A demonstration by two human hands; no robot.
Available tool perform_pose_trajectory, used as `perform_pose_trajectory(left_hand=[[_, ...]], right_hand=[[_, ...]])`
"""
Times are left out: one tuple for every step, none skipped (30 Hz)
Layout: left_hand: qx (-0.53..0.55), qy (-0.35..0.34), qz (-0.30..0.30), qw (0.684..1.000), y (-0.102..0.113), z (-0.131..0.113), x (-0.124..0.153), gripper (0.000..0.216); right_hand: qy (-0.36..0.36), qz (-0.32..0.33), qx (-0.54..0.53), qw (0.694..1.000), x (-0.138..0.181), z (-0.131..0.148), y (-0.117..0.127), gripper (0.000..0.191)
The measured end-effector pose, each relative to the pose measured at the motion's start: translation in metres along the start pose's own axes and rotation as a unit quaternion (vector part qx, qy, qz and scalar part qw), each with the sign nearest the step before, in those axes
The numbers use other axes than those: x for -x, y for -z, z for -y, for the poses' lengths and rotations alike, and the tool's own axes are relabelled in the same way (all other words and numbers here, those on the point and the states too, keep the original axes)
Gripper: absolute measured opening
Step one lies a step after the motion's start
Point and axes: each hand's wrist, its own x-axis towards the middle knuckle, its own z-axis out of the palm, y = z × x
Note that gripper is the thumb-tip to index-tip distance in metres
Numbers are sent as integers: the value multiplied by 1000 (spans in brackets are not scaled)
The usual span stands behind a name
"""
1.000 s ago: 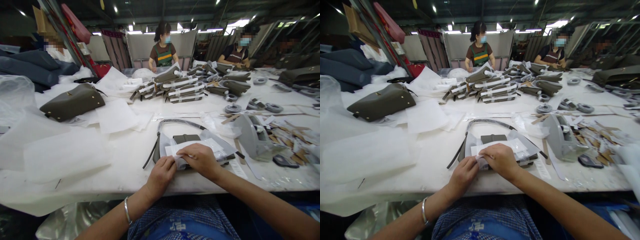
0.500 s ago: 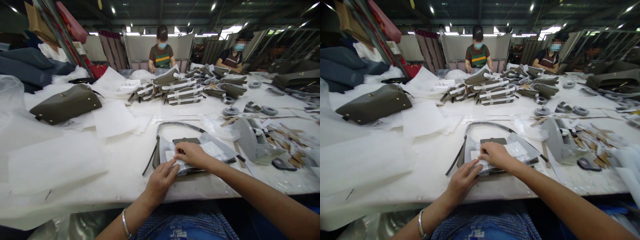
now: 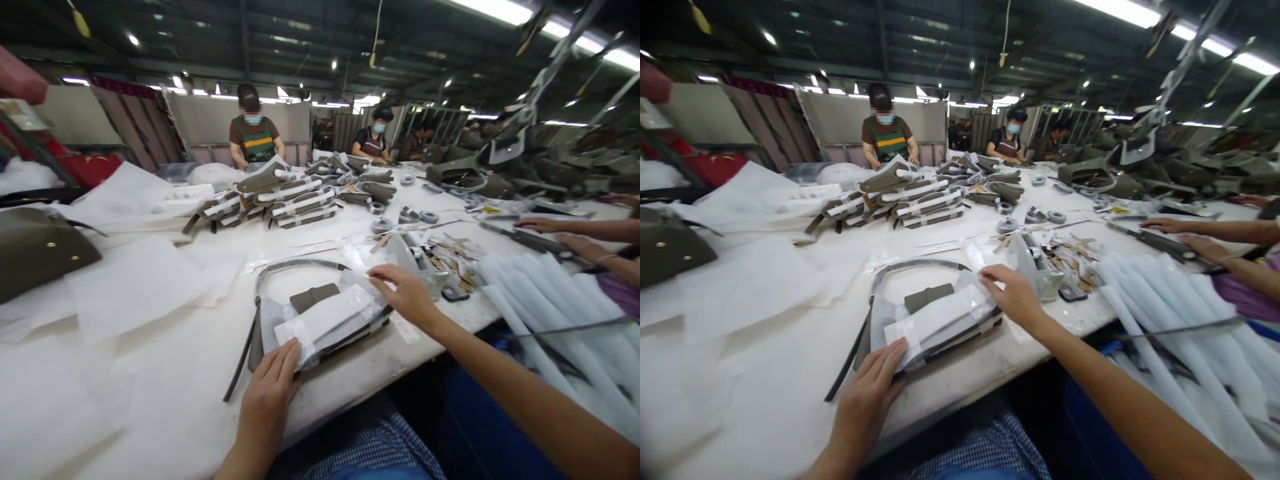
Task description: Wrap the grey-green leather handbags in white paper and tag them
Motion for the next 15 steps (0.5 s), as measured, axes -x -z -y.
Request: perform_pose_trajectory(left_hand=[[-4,-6,-5,1000,0,1,0,43],[-7,-11,-9,1000,0,1,1,41],[-10,-15,-11,1000,0,1,1,40],[-12,-16,-13,1000,0,1,1,39],[-13,-16,-16,1000,0,1,1,39],[-13,-16,-20,1000,0,1,1,38],[-12,-15,-22,1000,0,1,0,38],[-11,-14,-24,1000,0,0,0,38],[-10,-13,-27,1000,0,0,0,38],[-9,-12,-28,999,0,0,-1,38],[-8,-11,-29,999,0,0,-1,38],[-7,-10,-30,999,0,0,-1,38],[-6,-8,-31,999,0,0,-2,38],[-5,-7,-31,999,0,0,-2,39],[-4,-5,-31,1000,0,0,-2,39]], right_hand=[[-71,-33,35,996,-2,-20,20,19],[-153,-54,63,985,-6,-40,40,20],[-200,-67,77,974,-10,-59,57,21],[-240,-71,83,965,-14,-75,71,19],[-275,-64,80,956,-20,-89,81,17],[-304,-52,69,949,-26,-100,89,16],[-334,-34,51,941,-32,-109,93,18],[-363,-14,26,931,-37,-115,94,21],[-390,4,-1,921,-43,-119,94,24],[-413,19,-28,910,-48,-121,92,24],[-432,31,-54,899,-53,-122,91,23],[-449,39,-77,889,-57,-123,90,22],[-462,44,-98,880,-60,-123,89,21],[-473,47,-116,872,-63,-123,90,19],[-479,48,-133,866,-64,-123,91,17]])
